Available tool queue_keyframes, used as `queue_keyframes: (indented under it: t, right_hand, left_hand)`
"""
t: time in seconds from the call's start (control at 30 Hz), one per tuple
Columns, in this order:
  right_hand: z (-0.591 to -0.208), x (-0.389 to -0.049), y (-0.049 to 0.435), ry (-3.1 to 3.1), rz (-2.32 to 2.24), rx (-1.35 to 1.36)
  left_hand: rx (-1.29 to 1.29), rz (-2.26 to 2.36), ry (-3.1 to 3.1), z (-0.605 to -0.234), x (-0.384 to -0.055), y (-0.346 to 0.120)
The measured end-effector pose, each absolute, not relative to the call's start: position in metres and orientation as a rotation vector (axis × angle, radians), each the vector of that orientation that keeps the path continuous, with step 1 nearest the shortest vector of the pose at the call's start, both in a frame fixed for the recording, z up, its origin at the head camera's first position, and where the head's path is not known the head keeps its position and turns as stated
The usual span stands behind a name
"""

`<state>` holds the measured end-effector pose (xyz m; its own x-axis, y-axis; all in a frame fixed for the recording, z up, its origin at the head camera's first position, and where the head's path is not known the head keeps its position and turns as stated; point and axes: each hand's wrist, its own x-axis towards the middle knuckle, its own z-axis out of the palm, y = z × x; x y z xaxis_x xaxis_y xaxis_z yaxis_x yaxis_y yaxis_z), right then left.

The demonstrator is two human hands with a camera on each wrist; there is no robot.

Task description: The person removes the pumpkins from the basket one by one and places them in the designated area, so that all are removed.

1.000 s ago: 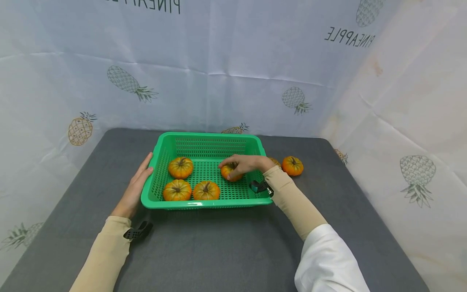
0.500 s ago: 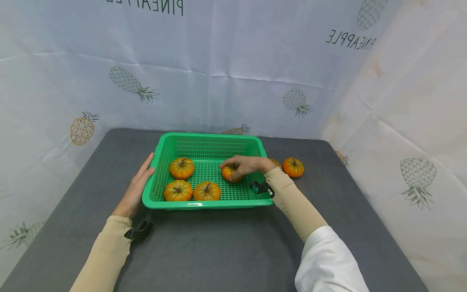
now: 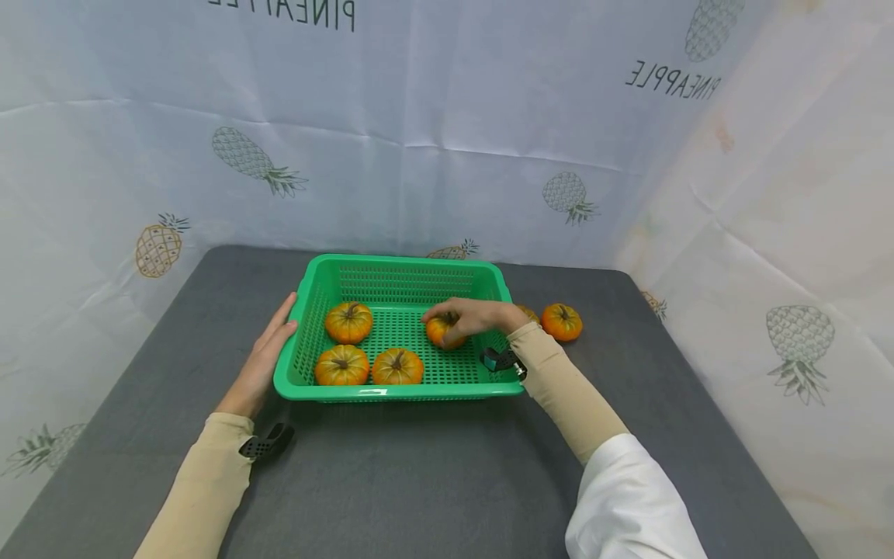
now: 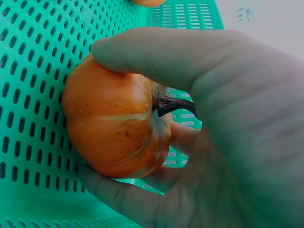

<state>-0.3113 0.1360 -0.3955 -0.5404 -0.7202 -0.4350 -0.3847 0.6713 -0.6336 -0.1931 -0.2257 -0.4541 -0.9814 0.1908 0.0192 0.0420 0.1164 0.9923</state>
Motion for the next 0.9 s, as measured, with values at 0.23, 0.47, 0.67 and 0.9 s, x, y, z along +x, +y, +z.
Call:
queue_keyframes:
  t: [0.23, 0.47, 0.67, 0.9]
  right_hand:
    - [-0.3955, -0.3114, 0.1360, 2.186, -0.622, -0.827]
    - [-0.3963, -0.3126, 0.1369, 2.163, -0.629, -0.855]
    - [-0.3952, -0.3124, 0.1368, 2.148, -0.637, -0.876]
    - [-0.3948, -0.3123, 0.1368, 2.145, -0.648, -0.884]
  left_hand:
    - [0.239, 2.012, 2.258, -0.4541, -0.1922, -0.2253]
    - [0.235, 2.011, 2.257, -0.4530, -0.1923, -0.2251]
    - [0.210, 2.004, 2.255, -0.4521, -0.1908, -0.2254]
    - [0.218, 1.947, 2.319, -0.4515, -0.1904, -0.2269]
